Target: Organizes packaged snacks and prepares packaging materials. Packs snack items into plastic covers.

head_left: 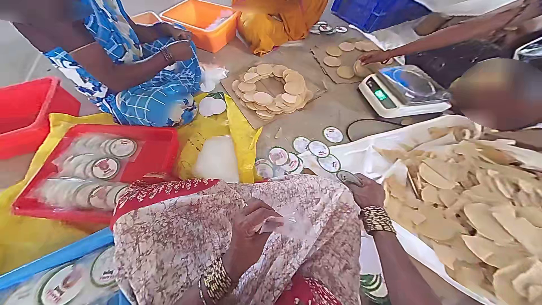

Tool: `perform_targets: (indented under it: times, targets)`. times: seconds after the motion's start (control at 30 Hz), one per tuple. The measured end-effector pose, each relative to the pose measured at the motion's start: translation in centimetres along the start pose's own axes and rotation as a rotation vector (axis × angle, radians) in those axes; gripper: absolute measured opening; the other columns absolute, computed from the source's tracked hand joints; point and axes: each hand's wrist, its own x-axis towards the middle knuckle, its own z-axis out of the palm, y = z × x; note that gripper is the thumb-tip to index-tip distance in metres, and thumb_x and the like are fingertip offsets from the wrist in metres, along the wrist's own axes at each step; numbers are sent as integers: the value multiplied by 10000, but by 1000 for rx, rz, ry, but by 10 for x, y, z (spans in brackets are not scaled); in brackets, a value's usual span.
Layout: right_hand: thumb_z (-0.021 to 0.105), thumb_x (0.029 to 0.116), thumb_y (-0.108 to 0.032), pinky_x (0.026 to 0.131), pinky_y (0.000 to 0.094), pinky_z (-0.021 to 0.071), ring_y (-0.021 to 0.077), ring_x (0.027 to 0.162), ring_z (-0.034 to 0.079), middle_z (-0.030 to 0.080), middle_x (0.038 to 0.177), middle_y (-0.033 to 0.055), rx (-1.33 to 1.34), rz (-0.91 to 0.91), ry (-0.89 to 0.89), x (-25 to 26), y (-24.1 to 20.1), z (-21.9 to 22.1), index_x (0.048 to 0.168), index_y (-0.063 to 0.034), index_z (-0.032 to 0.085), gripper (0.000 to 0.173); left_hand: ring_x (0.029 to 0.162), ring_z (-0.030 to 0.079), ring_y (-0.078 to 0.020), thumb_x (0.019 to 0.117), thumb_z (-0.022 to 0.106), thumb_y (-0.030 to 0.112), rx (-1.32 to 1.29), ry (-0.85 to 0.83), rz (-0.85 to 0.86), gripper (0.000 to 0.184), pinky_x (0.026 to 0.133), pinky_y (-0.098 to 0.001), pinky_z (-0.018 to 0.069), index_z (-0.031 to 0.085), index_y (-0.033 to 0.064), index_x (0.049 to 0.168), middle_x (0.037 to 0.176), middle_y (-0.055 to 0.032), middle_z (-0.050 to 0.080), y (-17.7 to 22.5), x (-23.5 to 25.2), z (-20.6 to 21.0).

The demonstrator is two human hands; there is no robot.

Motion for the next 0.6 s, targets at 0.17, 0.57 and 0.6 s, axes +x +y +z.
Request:
perform_targets:
  times: [0.17,0.57,0.6]
  targets:
    - [767,837,-117,886,575,491,334,934,680,707,979,253,412,-103,244,-23,-12,-20,1029,73,708,277,999,602,-73,1011,600,130,33,-32,168,75,931,-209,499,672,109,1009,961,-4,628,28,17,-5]
    - [746,940,-258,1040,287,517,93,1109,681,762,1056,-88,1065,-1067,-232,-172,-151,-152,1101,-232,746,163,1045,615,-95,1004,648,177,119,-74,205,143,987,-232,487,688,102,1119,982,-10,658,42,9,-5]
    - [727,955,-234,1082,312,493,111,1140,674,769,1045,-71,1041,-1132,-300,-177,-162,-149,1097,-197,744,148,1041,613,-100,1023,609,182,111,-80,206,154,981,-231,486,688,104,1129,981,-17,656,44,7,-5]
